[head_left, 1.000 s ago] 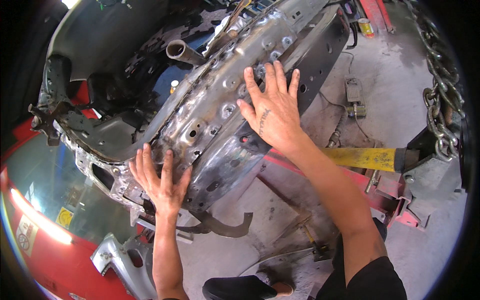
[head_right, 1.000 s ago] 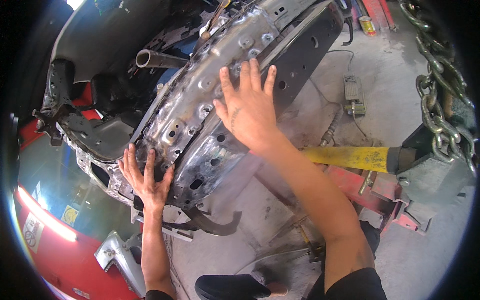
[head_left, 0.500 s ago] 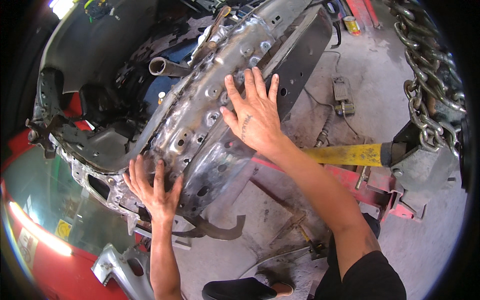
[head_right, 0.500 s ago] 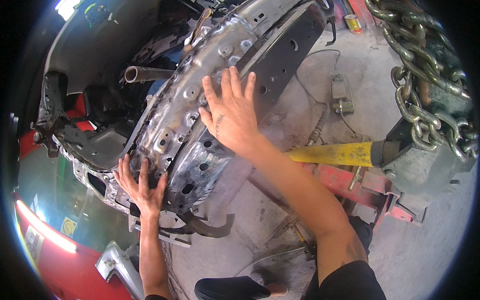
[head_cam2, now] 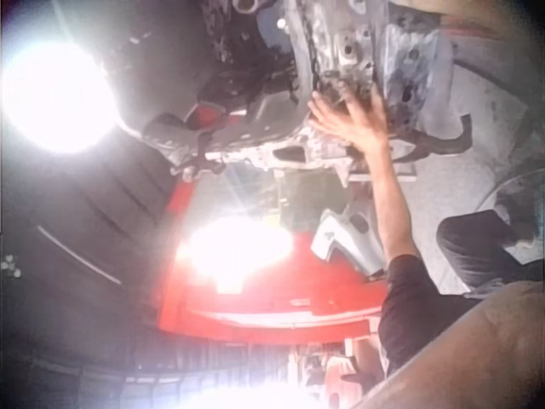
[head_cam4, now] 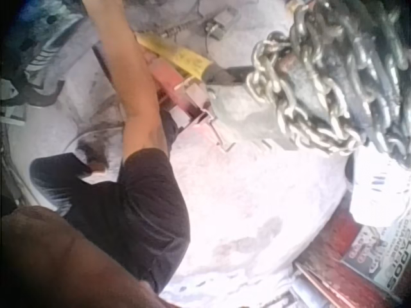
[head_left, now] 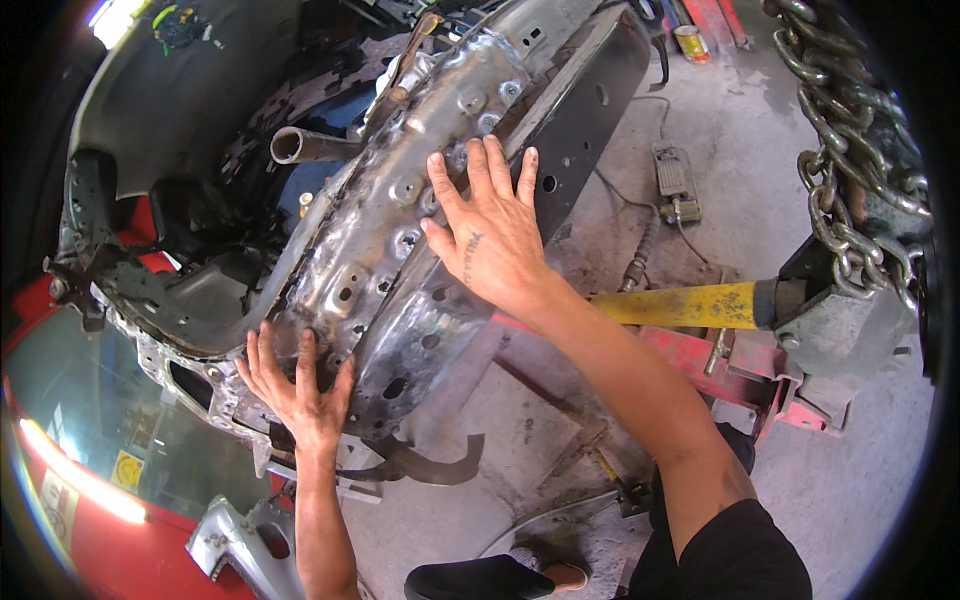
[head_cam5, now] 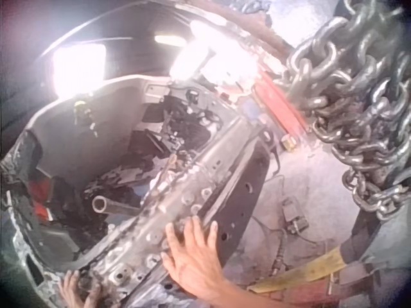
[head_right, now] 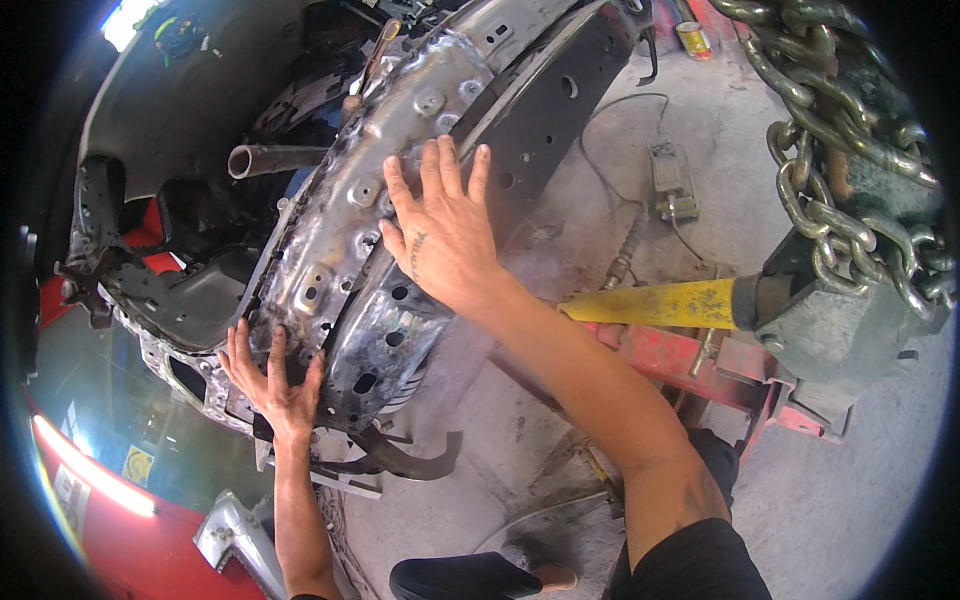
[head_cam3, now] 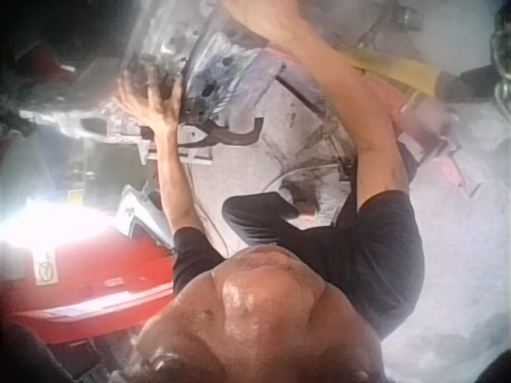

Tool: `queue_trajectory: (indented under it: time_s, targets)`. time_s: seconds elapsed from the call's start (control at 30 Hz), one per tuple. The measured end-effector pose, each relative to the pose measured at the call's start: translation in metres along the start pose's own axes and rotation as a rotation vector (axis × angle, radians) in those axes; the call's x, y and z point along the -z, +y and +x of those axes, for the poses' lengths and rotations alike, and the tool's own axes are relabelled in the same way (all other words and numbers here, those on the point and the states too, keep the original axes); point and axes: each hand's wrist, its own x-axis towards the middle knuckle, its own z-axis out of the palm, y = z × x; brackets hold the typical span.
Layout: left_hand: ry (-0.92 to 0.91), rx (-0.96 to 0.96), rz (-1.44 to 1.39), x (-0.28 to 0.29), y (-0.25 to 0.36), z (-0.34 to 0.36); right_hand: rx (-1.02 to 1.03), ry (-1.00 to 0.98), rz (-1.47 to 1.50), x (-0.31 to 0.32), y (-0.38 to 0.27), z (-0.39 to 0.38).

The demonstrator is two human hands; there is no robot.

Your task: The person kneels in front of a stripped car frame and repeatedly aligns a metal crossmember by hand, checking fit and position. They then use a hammer to tap the crossmember into place.

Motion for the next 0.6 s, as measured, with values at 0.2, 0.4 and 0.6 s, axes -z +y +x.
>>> queue_trajectory:
  time_s: [0.2, 0.4, 0.6]
  targets:
    - [-0.050, 0.053, 0.033, -0.0027, 0.0069, 0.0004, -0.006, -0.010, -0.002, 0.0034, 0.0010, 0.0005]
    - [-0.061, 0.056, 0.050, -0.0007, 0.0070, 0.0024, -0.003, -0.002, 0.008, 0.0024, 0.0006, 0.0001]
    - [-0.022, 0.016, 0.046, 0.0006, 0.0033, 0.0001, 0.008, 0.017, 0.056, -0.0009, -0.0017, -0.0004]
